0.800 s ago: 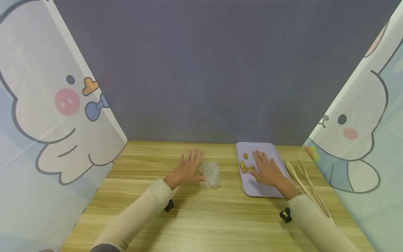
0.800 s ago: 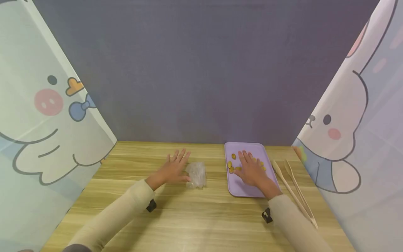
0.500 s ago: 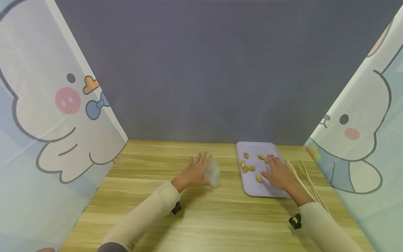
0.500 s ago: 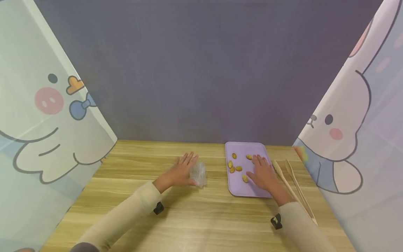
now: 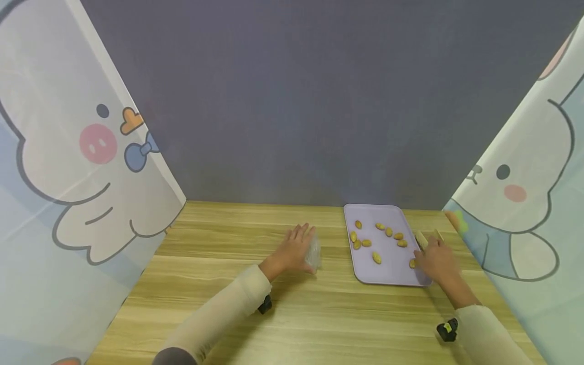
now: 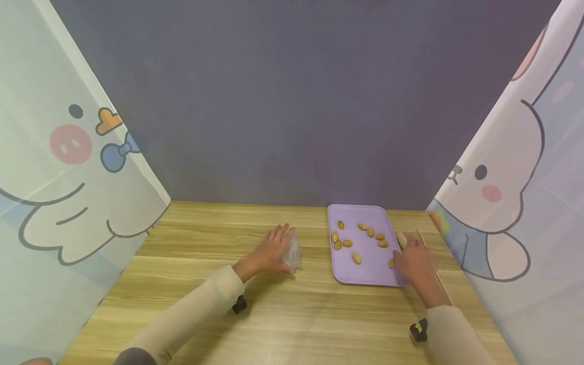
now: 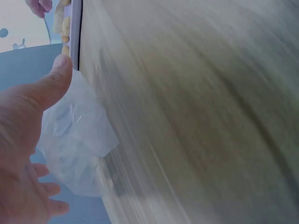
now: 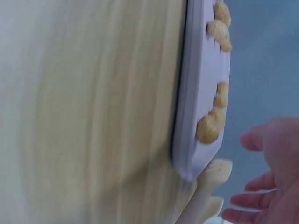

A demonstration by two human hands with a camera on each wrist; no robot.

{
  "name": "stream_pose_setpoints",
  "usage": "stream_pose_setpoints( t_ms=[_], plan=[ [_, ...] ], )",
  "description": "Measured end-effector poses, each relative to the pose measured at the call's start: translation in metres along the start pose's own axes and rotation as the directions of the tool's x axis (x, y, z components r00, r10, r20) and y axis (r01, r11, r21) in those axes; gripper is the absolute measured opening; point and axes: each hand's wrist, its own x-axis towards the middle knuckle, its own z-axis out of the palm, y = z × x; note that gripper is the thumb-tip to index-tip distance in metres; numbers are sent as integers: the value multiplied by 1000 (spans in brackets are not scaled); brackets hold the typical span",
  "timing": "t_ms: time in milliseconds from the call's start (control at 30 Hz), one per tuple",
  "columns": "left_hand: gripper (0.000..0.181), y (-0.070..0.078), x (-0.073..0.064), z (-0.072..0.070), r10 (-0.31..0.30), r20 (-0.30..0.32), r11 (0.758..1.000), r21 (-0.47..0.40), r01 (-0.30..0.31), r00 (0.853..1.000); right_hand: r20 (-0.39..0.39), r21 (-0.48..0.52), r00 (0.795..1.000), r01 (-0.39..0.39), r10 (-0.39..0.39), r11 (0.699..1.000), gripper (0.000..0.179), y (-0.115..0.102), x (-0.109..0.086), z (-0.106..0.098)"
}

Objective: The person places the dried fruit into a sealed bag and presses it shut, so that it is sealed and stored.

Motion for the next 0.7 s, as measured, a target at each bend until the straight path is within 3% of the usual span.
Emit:
stream_pose_setpoints(
  t_ms=[133,300,700],
  plan=[
    [129,3,1,3,-13,0,1000,11,13,1000,59,-27,993,-104,105,994,64,16,-4,-2],
    [123,5,-1,2,-7,11,1000,-6,7,1000,116,-70,977,-171,178,983,68,27,-10,-2],
    [117,4,-3,2,8,19,1000,-22,-8,1000,122,-63,974,-186,193,980,54,38,-18,-1]
  ],
)
